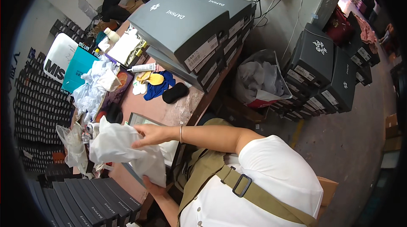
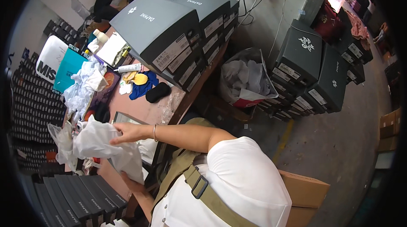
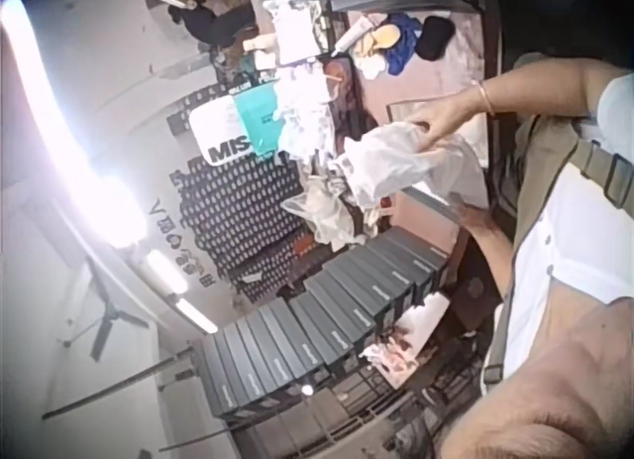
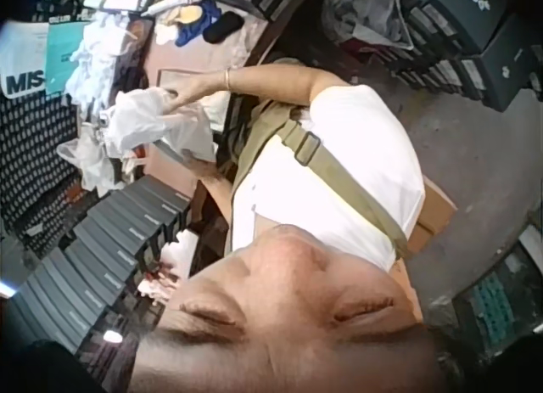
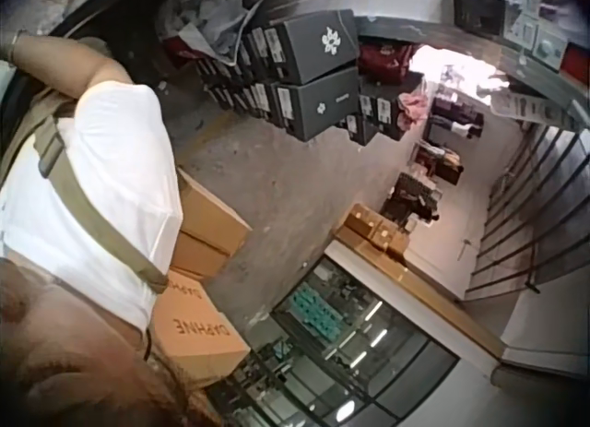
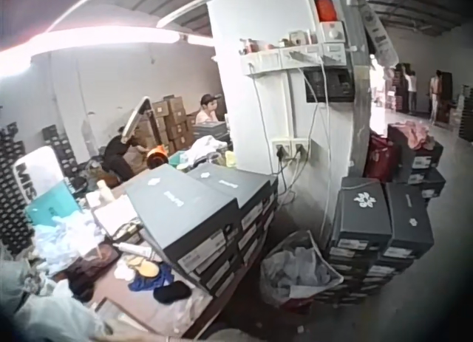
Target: Pack high-heeled shoes into boxes with protective tissue paper.
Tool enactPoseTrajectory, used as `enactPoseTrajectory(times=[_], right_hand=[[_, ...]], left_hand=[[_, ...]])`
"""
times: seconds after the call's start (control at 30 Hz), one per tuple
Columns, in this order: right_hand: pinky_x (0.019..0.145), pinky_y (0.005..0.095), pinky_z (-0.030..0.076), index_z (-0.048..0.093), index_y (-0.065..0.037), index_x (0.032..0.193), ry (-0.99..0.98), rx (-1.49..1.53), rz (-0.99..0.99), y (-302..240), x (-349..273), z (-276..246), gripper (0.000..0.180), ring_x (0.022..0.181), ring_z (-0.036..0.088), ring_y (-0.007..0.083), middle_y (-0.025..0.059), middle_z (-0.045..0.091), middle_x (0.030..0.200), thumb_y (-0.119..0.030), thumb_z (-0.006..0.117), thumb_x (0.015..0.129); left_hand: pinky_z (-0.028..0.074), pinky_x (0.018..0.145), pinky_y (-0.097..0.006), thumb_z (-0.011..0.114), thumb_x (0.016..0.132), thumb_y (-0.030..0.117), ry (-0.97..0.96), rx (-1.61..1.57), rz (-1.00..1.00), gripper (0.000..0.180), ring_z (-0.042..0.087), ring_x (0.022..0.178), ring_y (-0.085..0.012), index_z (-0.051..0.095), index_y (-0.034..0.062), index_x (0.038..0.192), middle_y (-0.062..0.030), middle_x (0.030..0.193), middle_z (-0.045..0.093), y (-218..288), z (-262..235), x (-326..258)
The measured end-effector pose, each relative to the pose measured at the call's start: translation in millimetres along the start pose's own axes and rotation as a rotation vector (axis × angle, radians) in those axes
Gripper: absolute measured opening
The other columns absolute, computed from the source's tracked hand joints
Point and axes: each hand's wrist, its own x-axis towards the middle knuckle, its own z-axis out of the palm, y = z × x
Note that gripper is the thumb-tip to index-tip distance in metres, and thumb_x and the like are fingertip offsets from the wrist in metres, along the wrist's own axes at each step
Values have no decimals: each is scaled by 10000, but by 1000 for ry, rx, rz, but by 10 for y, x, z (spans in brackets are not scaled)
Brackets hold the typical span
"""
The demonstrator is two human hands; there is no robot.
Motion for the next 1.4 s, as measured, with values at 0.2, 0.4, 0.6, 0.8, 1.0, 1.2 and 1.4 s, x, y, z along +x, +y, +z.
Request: enactPoseTrajectory(times=[0.2, 0.4, 0.6, 0.8, 1.0, 1.2, 1.4], right_hand=[[654, 339, 497, 648, 22, 919, 119, -311, -103, 20, 8, 242, 344, 683, 646, 197, 188, 652, 738, -313, 666, 844], [576, 420, 473, 525, -28, 685, -201, -604, -294, 230, -473, 606, 318, 631, 598, 358, 171, 552, 655, -279, 607, 861], [770, 421, 497, 642, 4, 976, -492, -645, 142, 131, -460, -13, 333, 862, 642, 341, 194, 661, 901, -295, 640, 829], [880, 317, 461, 581, -21, 1194, -484, -126, 86, -391, 58, -185, 522, 1013, 595, 195, 119, 640, 1081, -340, 714, 803], [823, 279, 478, 615, -33, 1074, -60, -1, 446, -300, 42, -716, 317, 918, 586, 116, 44, 642, 1031, -222, 667, 824], [843, 262, 484, 519, -49, 1112, 182, -222, 194, -232, -118, -524, 414, 951, 580, 110, 45, 589, 1041, -170, 752, 791], [859, 277, 435, 546, -53, 1069, 268, -340, -22, -101, -217, -189, 454, 954, 532, 153, 56, 550, 1011, -232, 804, 740]], left_hand=[[514, 827, -332, 551, 812, 674, 256, -391, -50, 776, 565, 1068, -196, 443, 110, 1333, -30, 1234, 555, -198, 304, -40], [394, 1021, -428, 475, 837, 700, 386, -426, 25, 839, 469, 1220, -243, 356, 100, 1410, -69, 1357, 469, -50, -15, 67], [365, 1044, -499, 599, 738, 702, 248, 17, -4, 1012, 435, 1260, -337, 280, 49, 1442, -136, 1411, 407, 146, -494, -174], [477, 913, -377, 890, 547, 318, -191, 423, -374, 948, 574, 1086, -222, 457, -23, 1317, -105, 1209, 581, 545, -699, -125], [520, 801, -316, 631, 852, 60, 286, 324, 30, 351, 622, 907, -169, 542, -15, 1184, -111, 1130, 609, 656, -1641, -249], [320, 1050, -437, 625, 815, 124, 732, 1454, 659, 356, 446, 1207, -346, 552, -56, 1114, -222, 1284, 494, 699, -1325, 351], [428, 945, -415, 695, 819, 402, 249, 1130, -17, 520, 561, 1096, -300, 601, 15, 1153, -142, 1193, 577, 115, -1009, 624]])
